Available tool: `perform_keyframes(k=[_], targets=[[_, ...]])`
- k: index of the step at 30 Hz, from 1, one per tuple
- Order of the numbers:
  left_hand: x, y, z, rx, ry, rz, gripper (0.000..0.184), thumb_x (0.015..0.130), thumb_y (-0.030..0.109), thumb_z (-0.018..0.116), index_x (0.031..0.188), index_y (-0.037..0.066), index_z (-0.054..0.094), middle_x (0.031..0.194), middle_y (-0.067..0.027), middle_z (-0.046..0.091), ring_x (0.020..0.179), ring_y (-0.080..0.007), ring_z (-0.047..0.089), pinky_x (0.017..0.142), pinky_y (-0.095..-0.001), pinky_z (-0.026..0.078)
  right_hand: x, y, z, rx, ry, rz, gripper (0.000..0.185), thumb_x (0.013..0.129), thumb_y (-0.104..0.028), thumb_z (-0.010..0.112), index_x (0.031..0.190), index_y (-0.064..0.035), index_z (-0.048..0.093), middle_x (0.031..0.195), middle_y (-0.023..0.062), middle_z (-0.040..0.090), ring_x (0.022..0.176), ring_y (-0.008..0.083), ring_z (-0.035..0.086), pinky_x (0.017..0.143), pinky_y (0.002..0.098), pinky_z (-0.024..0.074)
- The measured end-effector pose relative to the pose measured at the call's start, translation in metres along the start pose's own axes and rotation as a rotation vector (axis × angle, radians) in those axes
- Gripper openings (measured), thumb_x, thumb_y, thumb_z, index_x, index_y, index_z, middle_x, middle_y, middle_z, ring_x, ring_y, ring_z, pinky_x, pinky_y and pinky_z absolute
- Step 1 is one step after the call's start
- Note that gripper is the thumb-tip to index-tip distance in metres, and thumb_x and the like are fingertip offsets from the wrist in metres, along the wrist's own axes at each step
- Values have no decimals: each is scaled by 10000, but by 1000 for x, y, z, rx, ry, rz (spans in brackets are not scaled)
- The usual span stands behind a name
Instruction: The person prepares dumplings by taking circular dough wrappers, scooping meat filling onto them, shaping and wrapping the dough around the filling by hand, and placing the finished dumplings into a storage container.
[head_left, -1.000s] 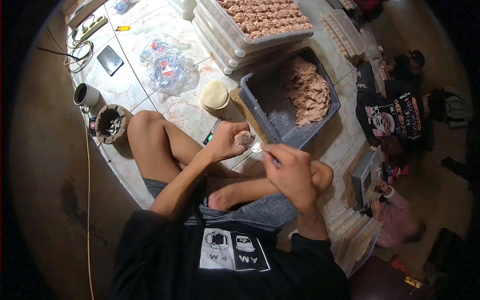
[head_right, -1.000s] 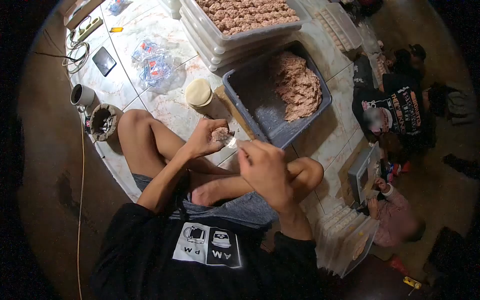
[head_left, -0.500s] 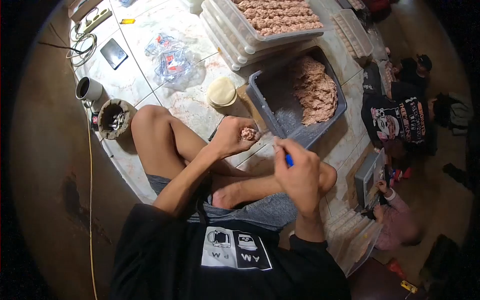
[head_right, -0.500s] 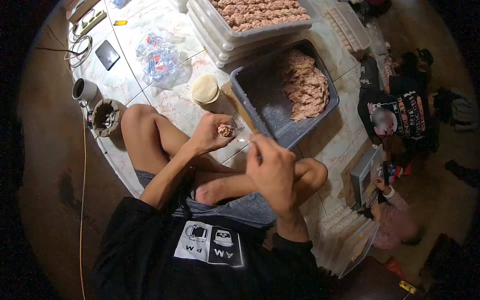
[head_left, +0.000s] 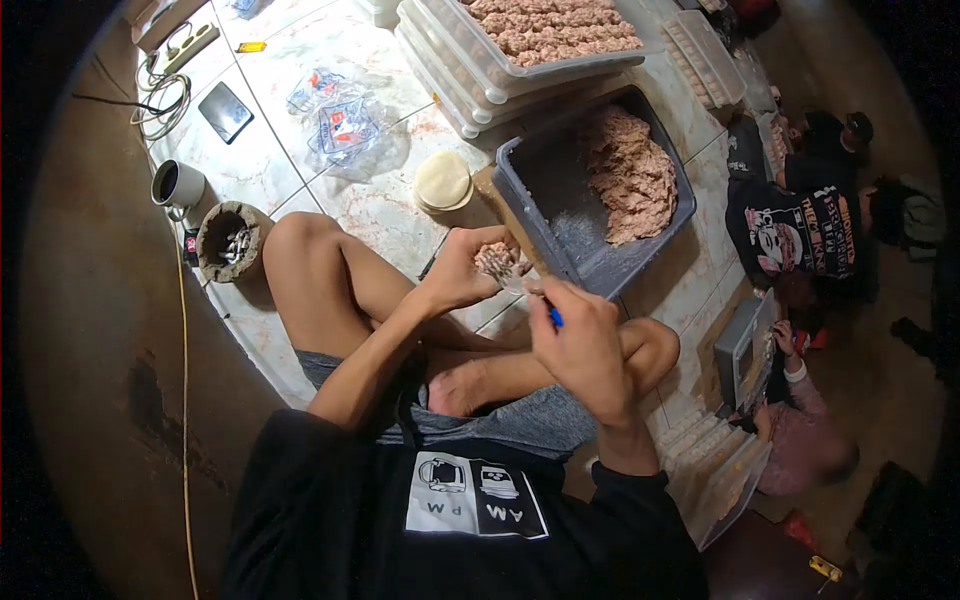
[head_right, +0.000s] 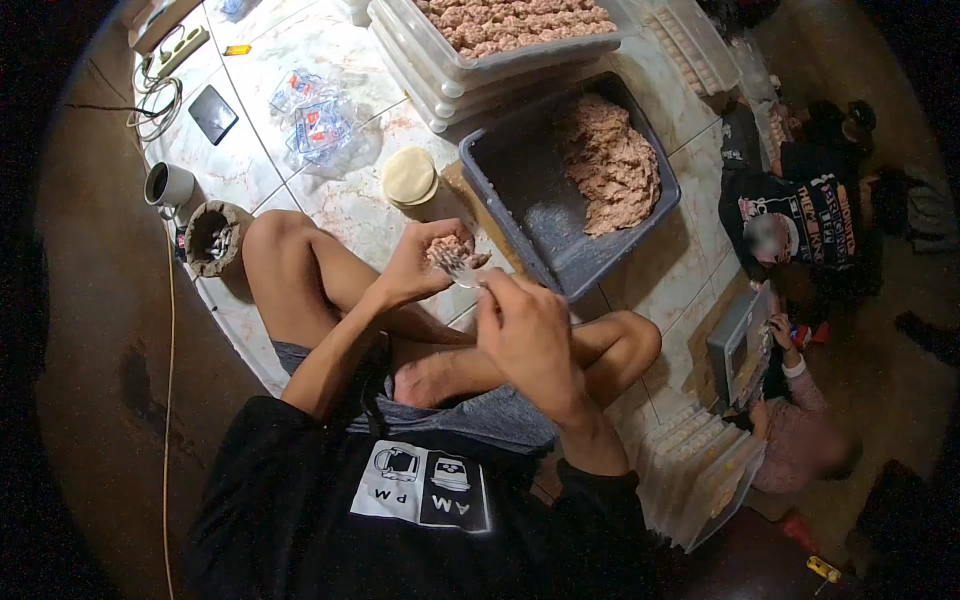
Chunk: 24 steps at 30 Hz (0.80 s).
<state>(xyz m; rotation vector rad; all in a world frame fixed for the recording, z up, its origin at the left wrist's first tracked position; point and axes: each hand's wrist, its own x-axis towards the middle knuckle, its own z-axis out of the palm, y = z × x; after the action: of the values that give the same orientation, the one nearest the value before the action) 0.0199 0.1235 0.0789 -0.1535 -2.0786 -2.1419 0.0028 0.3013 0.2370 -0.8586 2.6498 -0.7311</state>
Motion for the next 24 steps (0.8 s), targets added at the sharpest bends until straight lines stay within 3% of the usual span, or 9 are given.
perform_keyframes(k=[7, 9, 12, 15, 17, 18, 21, 22, 24], targets=[[3, 1, 6, 291, 124, 140, 176, 851, 133, 798, 933, 34, 678, 725, -144, 584, 610, -319, 610, 604, -409, 509, -4, 3, -3, 101, 113, -23, 166, 958, -80, 667, 1092, -13, 739, 1005, 228, 747, 920, 434, 726, 794, 452, 585], [2, -5, 6, 376, 151, 47, 199, 859, 177, 816, 946, 50, 691, 736, -149, 591, 649, -371, 620, 613, -421, 519, -3, 2, -13, 140, 197, 52, 166, 969, -43, 670, 1115, -2, 738, 988, 201, 763, 910, 310, 747, 777, 387, 580], [2, 1, 5, 317, 159, 79, 316, 850, 210, 874, 966, 7, 662, 734, -100, 638, 634, -264, 655, 620, -361, 522, 11, 21, -27, 114, 289, 143, 208, 995, -36, 659, 1181, 8, 742, 955, 138, 782, 854, 100, 703, 726, 295, 552], [2, -6, -9, 153, 138, 213, 361, 858, 183, 893, 1012, -11, 630, 648, -65, 576, 554, -149, 582, 559, -316, 485, 51, 74, -23, 40, 261, 240, 248, 979, -69, 648, 1196, 6, 741, 952, 169, 776, 821, 168, 722, 744, 331, 559], [-3, 16, -19, -105, 239, -74, 328, 861, 174, 891, 966, 11, 626, 670, -88, 585, 577, -141, 606, 560, -321, 498, 82, 137, 1, -85, 250, 188, 308, 937, -98, 618, 1195, 16, 741, 1013, 253, 764, 976, 400, 756, 854, 455, 577], [5, 27, -22, 95, 269, 0, 339, 879, 140, 882, 845, 31, 563, 605, -31, 526, 572, -61, 513, 517, -295, 420, 96, 162, 15, -102, 214, 219, 325, 932, -112, 615, 1205, 15, 737, 983, 236, 763, 916, 392, 743, 848, 448, 572], [4, 5, -21, 235, 190, 223, 383, 874, 133, 886, 779, 32, 529, 624, 13, 523, 599, -47, 456, 514, -299, 372, 117, 230, 63, -202, 154, 220, 318, 930, -109, 620, 1205, -4, 742, 955, 203, 758, 858, 377, 734, 834, 448, 571], [1, 4, -24, 421, 322, 145, 368, 883, 131, 883, 763, 34, 549, 655, 46, 527, 600, -53, 433, 517, -311, 357, 123, 227, 65, -249, 145, 197, 307, 932, -101, 624, 1200, -14, 747, 956, 195, 757, 860, 374, 736, 830, 451, 573], [8, 3, -42, 127, 431, -36, 348, 889, 128, 878, 778, 37, 561, 648, 60, 502, 590, -57, 419, 520, -301, 363, 111, 193, 54, -288, 422, -20, 284, 928, -89, 646, 1184, -26, 754, 987, 185, 747, 868, 379, 735, 834, 464, 578]])
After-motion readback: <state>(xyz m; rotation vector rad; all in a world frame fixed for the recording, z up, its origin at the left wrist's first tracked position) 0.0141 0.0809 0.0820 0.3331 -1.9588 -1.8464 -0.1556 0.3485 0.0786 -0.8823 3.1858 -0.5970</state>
